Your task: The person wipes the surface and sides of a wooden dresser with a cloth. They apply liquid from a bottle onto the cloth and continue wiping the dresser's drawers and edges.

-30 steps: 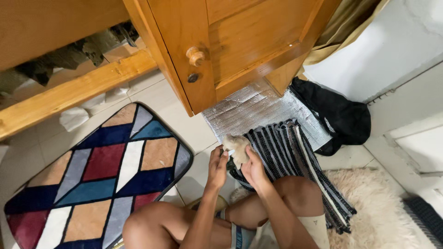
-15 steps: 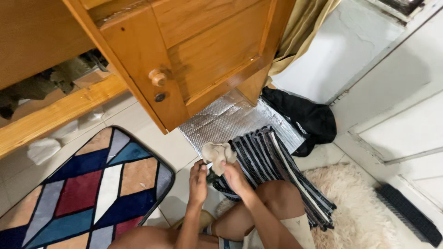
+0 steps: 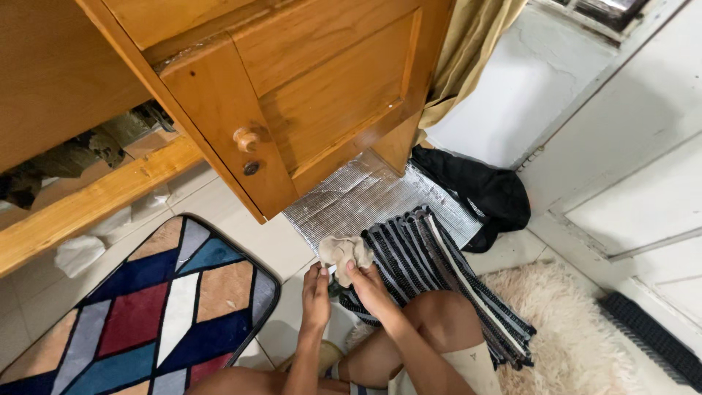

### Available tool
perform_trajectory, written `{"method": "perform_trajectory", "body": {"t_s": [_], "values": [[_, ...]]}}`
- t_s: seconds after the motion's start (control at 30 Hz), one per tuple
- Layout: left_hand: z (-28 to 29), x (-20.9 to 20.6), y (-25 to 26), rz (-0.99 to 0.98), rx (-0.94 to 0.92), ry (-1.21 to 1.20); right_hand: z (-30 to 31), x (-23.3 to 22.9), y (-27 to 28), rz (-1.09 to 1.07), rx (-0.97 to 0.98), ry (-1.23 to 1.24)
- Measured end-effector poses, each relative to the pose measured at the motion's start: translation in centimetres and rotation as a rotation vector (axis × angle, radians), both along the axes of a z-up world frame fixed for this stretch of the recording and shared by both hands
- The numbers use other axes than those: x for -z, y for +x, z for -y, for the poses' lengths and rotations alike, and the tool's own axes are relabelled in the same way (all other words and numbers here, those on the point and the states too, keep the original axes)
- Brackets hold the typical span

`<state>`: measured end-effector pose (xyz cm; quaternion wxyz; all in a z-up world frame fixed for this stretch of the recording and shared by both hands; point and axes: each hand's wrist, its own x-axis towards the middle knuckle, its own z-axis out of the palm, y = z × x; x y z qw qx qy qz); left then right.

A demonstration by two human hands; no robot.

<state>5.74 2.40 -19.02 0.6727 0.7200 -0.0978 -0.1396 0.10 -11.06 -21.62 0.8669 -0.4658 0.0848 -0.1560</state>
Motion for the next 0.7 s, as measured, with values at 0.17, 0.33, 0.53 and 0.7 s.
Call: {"method": "perform_trajectory", "body": {"t_s": [0.17,0.33,0.53,0.7], "values": [[-0.3,-0.3,0.5,0.059,0.061,0.102,-0.2,-0.2,0.0,0.054,0.016,0.118],[-0.4,-0.6,0.9,0.028,0.056,0.116,0.4,-0.9,-0.5,0.029,0.031,0.142],[-2.1,-3.4,1.7,0.13,-0.006,0.068,0.5,-0.9,-0.5,-0.098,0.068,0.165],[-1.9,-9.1,2.0,0.178,-0.073,0.063,1.4,-0.6,-0.3,-0.051,0.1,0.272]]}}
